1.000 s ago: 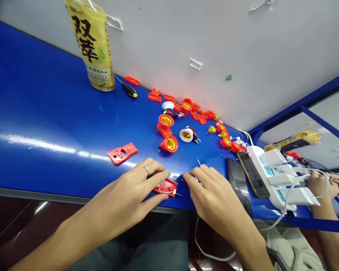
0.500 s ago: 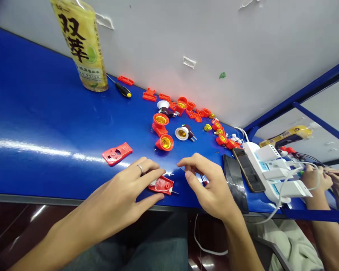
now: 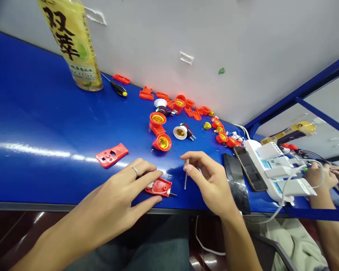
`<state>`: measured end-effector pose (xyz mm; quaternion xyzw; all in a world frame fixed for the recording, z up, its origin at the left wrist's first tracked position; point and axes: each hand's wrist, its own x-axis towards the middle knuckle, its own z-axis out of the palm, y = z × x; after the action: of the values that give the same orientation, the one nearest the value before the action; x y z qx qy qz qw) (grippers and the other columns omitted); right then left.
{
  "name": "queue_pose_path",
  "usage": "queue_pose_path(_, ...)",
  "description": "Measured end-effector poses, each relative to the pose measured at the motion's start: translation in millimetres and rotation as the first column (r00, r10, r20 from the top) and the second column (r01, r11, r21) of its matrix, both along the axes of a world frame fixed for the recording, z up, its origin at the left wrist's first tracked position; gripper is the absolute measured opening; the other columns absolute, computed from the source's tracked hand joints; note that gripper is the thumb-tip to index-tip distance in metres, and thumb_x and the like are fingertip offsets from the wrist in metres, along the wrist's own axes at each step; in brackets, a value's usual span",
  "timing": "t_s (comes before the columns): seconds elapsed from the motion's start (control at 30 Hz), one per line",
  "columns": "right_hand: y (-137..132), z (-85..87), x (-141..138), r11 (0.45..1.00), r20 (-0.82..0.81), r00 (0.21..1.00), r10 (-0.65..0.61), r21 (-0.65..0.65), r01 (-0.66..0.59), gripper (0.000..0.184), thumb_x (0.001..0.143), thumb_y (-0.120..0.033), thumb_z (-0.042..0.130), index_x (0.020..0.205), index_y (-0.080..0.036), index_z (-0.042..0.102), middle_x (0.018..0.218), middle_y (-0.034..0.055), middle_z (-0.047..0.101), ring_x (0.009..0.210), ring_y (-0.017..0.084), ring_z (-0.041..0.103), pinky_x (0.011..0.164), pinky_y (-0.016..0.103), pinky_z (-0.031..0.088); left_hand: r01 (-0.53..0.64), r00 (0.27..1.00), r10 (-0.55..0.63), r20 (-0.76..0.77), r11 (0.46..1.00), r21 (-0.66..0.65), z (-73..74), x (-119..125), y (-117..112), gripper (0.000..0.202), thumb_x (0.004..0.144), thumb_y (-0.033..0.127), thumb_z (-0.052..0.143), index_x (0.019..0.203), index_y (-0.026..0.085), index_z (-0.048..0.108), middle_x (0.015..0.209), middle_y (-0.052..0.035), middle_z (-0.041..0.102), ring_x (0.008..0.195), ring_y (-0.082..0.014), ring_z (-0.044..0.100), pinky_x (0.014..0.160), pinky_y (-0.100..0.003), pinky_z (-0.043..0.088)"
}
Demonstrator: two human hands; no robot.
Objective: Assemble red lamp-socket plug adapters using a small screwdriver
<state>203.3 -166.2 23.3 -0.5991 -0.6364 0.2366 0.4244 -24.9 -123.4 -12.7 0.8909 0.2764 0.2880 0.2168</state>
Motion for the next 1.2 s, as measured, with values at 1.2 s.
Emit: queue_pose_path(1.2, -25.6, -21.7, -12.4, 0.979, 0.335, 0.939, 0.078, 0.154, -0.137, 0.018, 0.091, -0.009, 0.066, 0.102, -0.022, 0.073, 0.093, 0.0018, 0.069, 0.084, 0.012, 0.066, 0.074, 0.024, 0.054, 0.006, 1.000, -0.006, -0.025, 1.000, -0.026, -0.8, -2.5, 1.7, 0.031, 0.099, 0.020, 0.055, 0.130, 0.026, 0.053, 0.123, -0.0032, 0.064, 0.112, -0.0204, 0.061, 0.085, -0.033, 0.055)
